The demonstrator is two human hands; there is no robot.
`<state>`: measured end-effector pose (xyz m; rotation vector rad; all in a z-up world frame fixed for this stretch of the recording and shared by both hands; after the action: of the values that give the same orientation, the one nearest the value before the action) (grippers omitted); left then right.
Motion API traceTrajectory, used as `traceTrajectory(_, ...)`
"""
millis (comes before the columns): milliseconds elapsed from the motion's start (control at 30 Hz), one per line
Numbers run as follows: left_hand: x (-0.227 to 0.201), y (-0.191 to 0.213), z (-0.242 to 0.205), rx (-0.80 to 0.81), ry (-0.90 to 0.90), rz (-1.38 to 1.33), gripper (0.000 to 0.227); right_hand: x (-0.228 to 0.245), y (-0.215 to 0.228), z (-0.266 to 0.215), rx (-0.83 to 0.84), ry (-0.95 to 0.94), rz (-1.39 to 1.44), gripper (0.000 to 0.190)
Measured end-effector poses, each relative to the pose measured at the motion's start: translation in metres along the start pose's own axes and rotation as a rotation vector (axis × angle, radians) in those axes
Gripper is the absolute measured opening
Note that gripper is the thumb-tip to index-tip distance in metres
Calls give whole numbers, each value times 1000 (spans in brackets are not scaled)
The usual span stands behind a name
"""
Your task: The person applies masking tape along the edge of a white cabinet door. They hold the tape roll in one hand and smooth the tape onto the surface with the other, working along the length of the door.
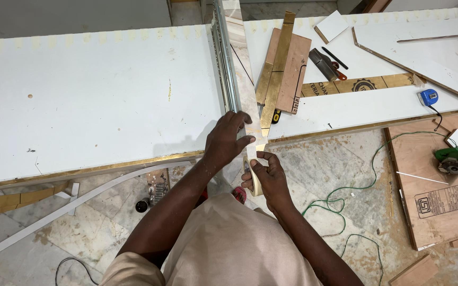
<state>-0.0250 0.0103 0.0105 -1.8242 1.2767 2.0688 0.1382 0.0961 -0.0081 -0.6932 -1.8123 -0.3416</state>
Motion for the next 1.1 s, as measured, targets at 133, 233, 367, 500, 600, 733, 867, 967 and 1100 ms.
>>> traceTrajectory(133,1,3,10,127,59,-27,32,1,0,1,-8,-12,-23,44)
traceTrajectory(233,5,1,16,191,113,-79,34,2,-1,1,-10,-26,-22,43)
traceTrajectory(367,7,3,27,251,152,-73,33,1,-1,2,-5,-31,-45,42)
traceTrajectory(500,5,4,34,279,194,-59,32,1,-1,2,1,-15,-26,41)
traceTrajectory(600,3,5,34,278,177,-69,32,0,-1,2,11,-11,-16,38)
traceTrajectory(733,4,4,32,275,198,-38,32,-3,-1,4,4,-56,16,34)
traceTrajectory(867,6,2,18,70,-24,50,33,-4,-1,6,-16,-92,47,29)
traceTrajectory(967,10,-3,2,-45,-209,83,27,-5,-1,7,-25,-103,59,25)
traceTrajectory(1100,17,-4,-17,-68,-257,64,33,-9,-1,8,-33,-121,64,22)
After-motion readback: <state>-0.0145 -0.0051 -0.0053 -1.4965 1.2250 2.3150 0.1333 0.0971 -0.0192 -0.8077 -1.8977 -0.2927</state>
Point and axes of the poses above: each hand's wrist, its own z-axis towards the middle knuckle, its own y-axis out of the back of the hand, x = y × z, the point moved 2 cm from there along z, towards the middle knuckle, and after that the axes turned 14 degrees about y, right-handed, at the moved point
